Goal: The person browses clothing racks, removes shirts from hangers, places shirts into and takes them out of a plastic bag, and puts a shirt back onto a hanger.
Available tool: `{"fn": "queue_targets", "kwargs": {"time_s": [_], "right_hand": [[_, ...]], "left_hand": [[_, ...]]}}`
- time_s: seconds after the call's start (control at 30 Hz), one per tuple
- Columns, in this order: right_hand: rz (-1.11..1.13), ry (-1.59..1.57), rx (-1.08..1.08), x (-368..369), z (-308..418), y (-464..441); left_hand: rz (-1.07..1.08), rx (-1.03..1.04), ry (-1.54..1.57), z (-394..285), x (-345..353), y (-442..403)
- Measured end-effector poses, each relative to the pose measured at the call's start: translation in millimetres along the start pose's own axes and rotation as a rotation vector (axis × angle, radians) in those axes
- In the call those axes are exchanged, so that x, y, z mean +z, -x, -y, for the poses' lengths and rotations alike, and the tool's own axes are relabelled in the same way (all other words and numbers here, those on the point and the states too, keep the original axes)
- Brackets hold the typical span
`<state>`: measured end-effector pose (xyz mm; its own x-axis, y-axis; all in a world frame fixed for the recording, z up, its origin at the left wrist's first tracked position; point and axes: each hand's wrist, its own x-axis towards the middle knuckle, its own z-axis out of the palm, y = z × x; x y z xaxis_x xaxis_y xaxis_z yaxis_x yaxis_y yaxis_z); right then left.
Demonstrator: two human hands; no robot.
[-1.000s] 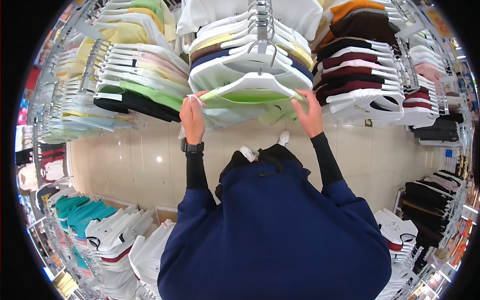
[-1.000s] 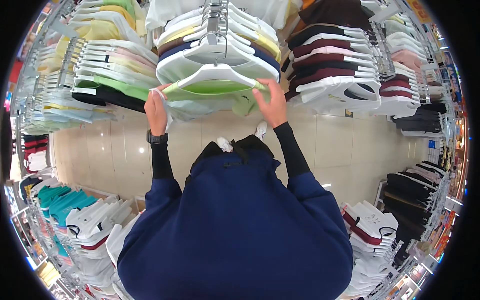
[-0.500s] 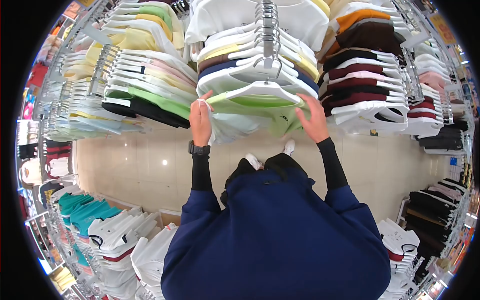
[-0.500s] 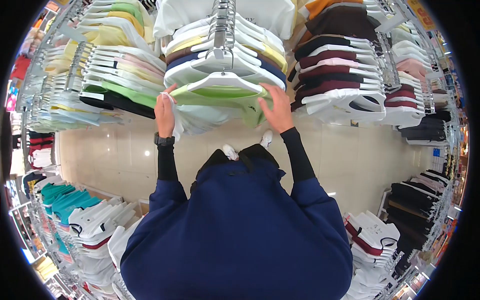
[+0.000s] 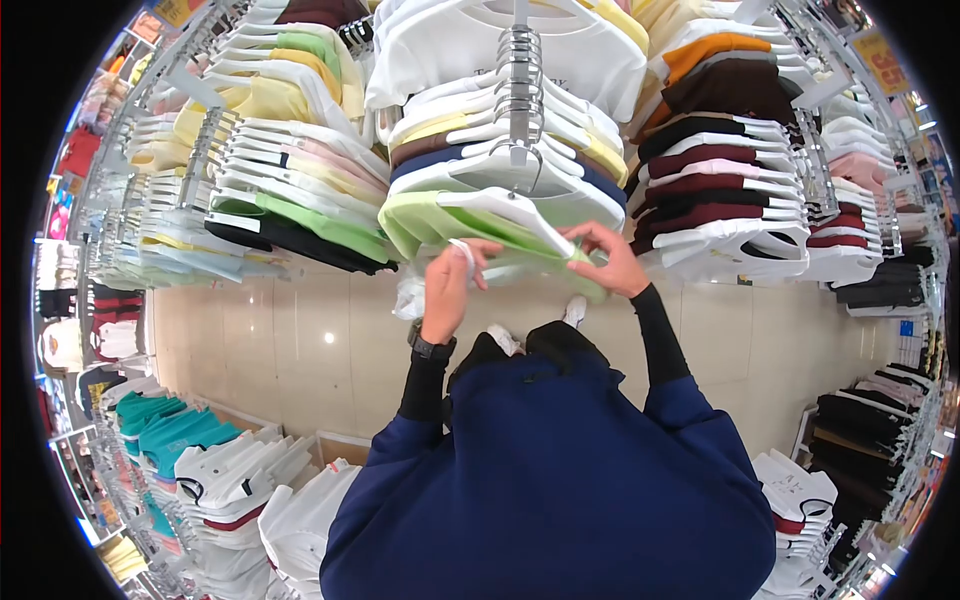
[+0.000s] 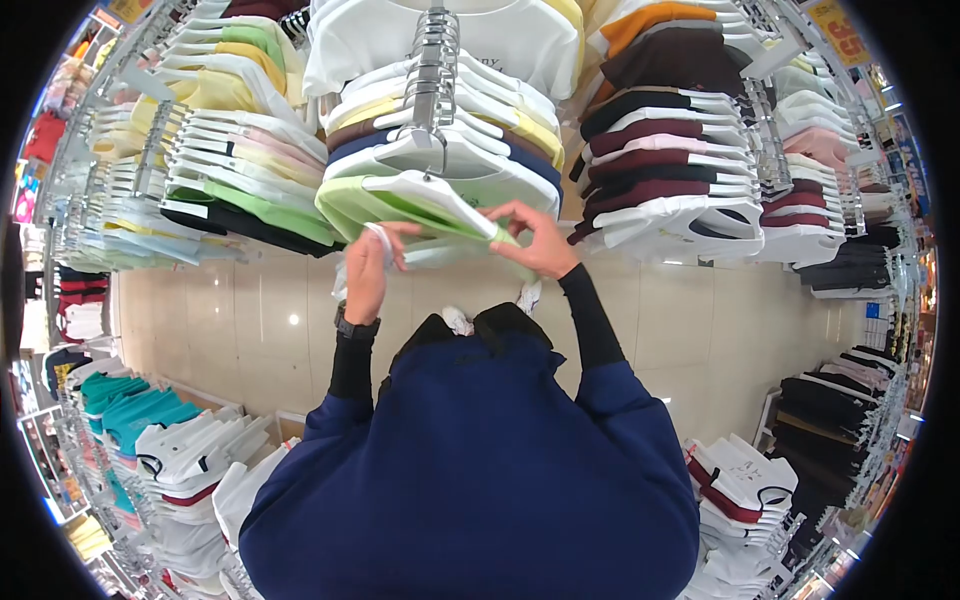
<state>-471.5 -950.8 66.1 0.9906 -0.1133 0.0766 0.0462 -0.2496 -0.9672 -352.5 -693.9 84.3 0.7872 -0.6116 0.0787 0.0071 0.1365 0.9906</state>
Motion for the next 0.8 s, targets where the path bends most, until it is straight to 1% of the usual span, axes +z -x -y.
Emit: {"fn": "queue_targets", "kwargs": {"time_s": [0.07,0.13,0.2,0.23,0.3,0.33,0.43,0.57,0.63,0.8], "right_hand": [[0.043,-0.199,0.097,8,-9,6],[0.048,-0.415,0.092,20,-17,10],[0.039,-0.6,0.073,28,-16,12],[0.03,-0.623,0.076,30,-18,14],[0.013,-0.634,0.1,30,-16,17],[0.002,-0.638,0.111,30,-15,19],[-0.06,-0.581,0.097,32,-22,22],[-0.065,-0.477,0.127,27,-30,26],[-0.041,-0.458,0.147,24,-30,29],[-0.116,-0.488,0.149,21,-26,39]], "left_hand": [[0.048,-0.03,-0.007,1,15,-2],[0.094,-0.074,-0.037,2,25,-2],[0.214,-0.05,-0.109,12,23,-2],[0.26,-0.031,-0.158,18,24,-5],[0.327,-0.025,-0.136,20,28,-6],[0.346,-0.039,-0.064,16,34,-7],[0.322,-0.074,0.051,9,50,-12],[0.261,-0.219,0.181,12,58,-16],[0.248,-0.2,0.177,13,62,-19],[0.234,-0.157,0.122,13,66,-22]]}}
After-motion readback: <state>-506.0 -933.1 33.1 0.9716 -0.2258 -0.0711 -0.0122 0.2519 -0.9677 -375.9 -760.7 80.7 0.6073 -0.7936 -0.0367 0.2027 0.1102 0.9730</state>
